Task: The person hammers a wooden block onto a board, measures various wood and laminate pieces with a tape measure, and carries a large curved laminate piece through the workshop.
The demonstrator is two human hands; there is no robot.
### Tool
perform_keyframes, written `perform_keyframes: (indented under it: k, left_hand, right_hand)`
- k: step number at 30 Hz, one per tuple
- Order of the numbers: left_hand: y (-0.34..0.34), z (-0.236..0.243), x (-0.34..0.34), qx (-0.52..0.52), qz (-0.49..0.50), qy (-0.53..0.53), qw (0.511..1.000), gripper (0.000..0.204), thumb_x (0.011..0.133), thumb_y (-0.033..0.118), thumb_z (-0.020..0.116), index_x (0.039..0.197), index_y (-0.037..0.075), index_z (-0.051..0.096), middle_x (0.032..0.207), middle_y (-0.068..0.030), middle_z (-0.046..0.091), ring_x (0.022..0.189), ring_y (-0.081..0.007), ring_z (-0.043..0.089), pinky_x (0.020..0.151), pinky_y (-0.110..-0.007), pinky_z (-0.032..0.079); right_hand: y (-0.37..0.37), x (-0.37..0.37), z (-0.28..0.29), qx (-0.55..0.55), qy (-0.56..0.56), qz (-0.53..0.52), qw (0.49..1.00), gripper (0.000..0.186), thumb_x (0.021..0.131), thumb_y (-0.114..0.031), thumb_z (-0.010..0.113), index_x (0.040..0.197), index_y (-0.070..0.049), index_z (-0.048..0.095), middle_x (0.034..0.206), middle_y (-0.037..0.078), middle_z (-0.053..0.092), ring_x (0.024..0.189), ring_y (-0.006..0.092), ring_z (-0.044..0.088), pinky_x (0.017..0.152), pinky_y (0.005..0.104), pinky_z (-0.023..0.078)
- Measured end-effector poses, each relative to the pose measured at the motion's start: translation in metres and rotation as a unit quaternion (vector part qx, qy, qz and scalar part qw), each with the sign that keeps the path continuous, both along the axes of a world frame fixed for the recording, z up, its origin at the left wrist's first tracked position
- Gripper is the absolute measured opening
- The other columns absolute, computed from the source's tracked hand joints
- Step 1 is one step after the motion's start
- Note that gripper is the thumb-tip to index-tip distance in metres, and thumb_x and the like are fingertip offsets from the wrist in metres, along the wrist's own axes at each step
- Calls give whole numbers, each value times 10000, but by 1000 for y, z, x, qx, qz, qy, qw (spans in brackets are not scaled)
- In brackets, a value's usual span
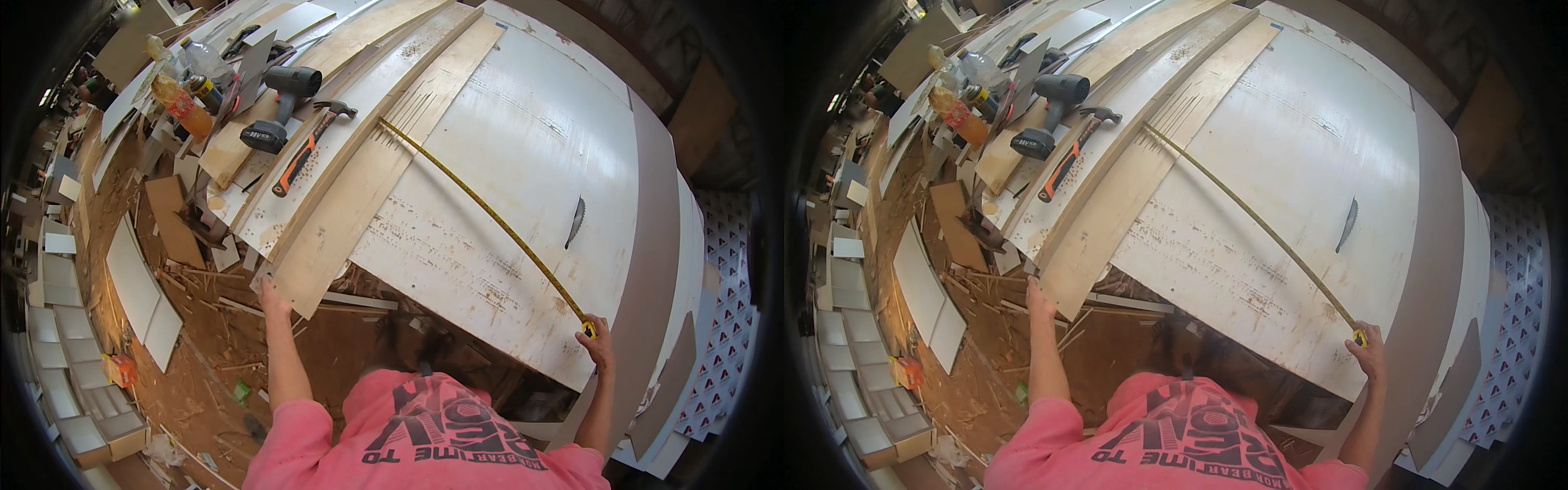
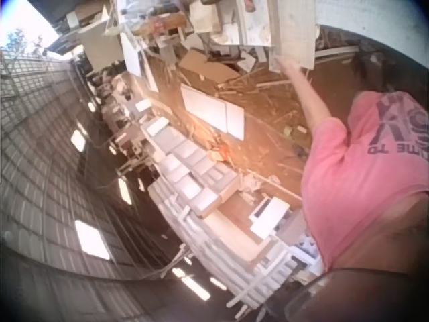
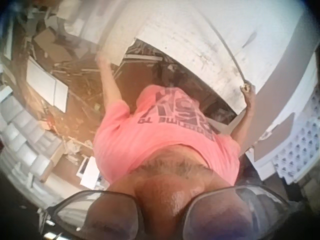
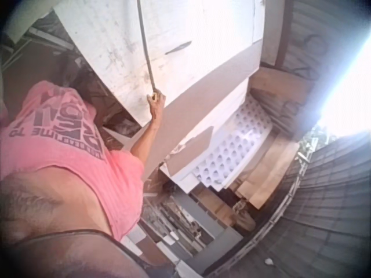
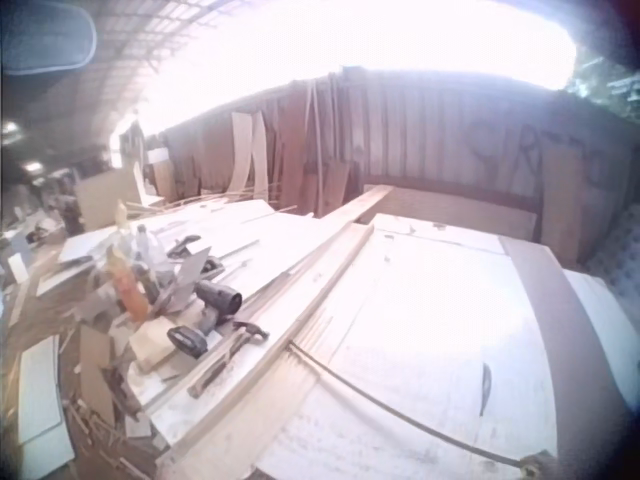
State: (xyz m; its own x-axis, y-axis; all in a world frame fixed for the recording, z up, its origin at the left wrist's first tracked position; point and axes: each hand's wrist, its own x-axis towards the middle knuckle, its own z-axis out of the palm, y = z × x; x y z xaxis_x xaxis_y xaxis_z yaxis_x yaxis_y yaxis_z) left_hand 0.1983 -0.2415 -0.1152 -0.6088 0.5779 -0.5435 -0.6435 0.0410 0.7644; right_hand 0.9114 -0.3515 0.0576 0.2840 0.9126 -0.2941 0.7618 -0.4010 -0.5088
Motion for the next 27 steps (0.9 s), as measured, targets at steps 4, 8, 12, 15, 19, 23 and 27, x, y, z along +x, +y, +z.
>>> perform_keyframes:
  k: [4,8,12,15,19,23,27]
  left_hand:
    - [1,0,-11,-19,-78,19,997,550,977,325,433,1372,-36,304,1358,-162,402,1165,-291,492,901,-402,473]
    - [14,30,11,-121,-47,194,972,537,962,328,471,1327,-47,353,1338,-180,411,1156,-286,487,934,-364,436]
    - [27,63,12,-115,-90,622,769,589,904,364,573,1285,-54,409,1247,-237,454,1138,-367,463,945,-457,388]
    - [57,101,61,-113,-230,747,614,625,880,408,598,1323,15,399,1349,-210,365,1242,-370,357,1018,-479,320]
    - [92,111,120,-84,-336,806,479,682,844,446,629,1378,112,367,1432,-167,277,1355,-341,219,1093,-502,235]
    - [116,92,151,-30,-385,849,360,687,837,480,617,1391,163,364,1463,-133,252,1387,-323,168,1109,-517,193]
    - [126,66,159,-93,-388,849,347,630,885,513,517,1390,164,372,1472,-123,248,1388,-327,175,1101,-532,177]
  right_hand:
    - [24,5,-2,14,-36,-5,999,483,701,-177,707,1151,-70,568,1045,120,505,1001,278,534,888,373,444]
    - [60,22,-7,13,-70,12,997,475,715,-183,695,1157,-67,567,1088,131,509,1026,295,525,911,372,436]
    - [99,37,-17,25,-79,50,995,452,733,-209,681,1156,-104,564,1093,140,516,1051,308,506,927,378,421]
    - [115,53,-39,34,-102,66,992,439,738,-214,665,1160,-141,570,1052,115,518,1044,279,504,915,368,429]
    - [126,56,-47,21,-120,37,992,438,743,-226,660,1169,-168,571,1081,93,527,1078,253,501,946,372,432]
    - [130,61,-58,23,-146,27,989,432,754,-225,656,1174,-183,569,1118,84,533,1095,251,505,954,374,437]
    - [130,64,-59,52,-162,51,984,398,761,-229,670,1148,-206,577,1119,60,543,1088,240,518,955,363,449]
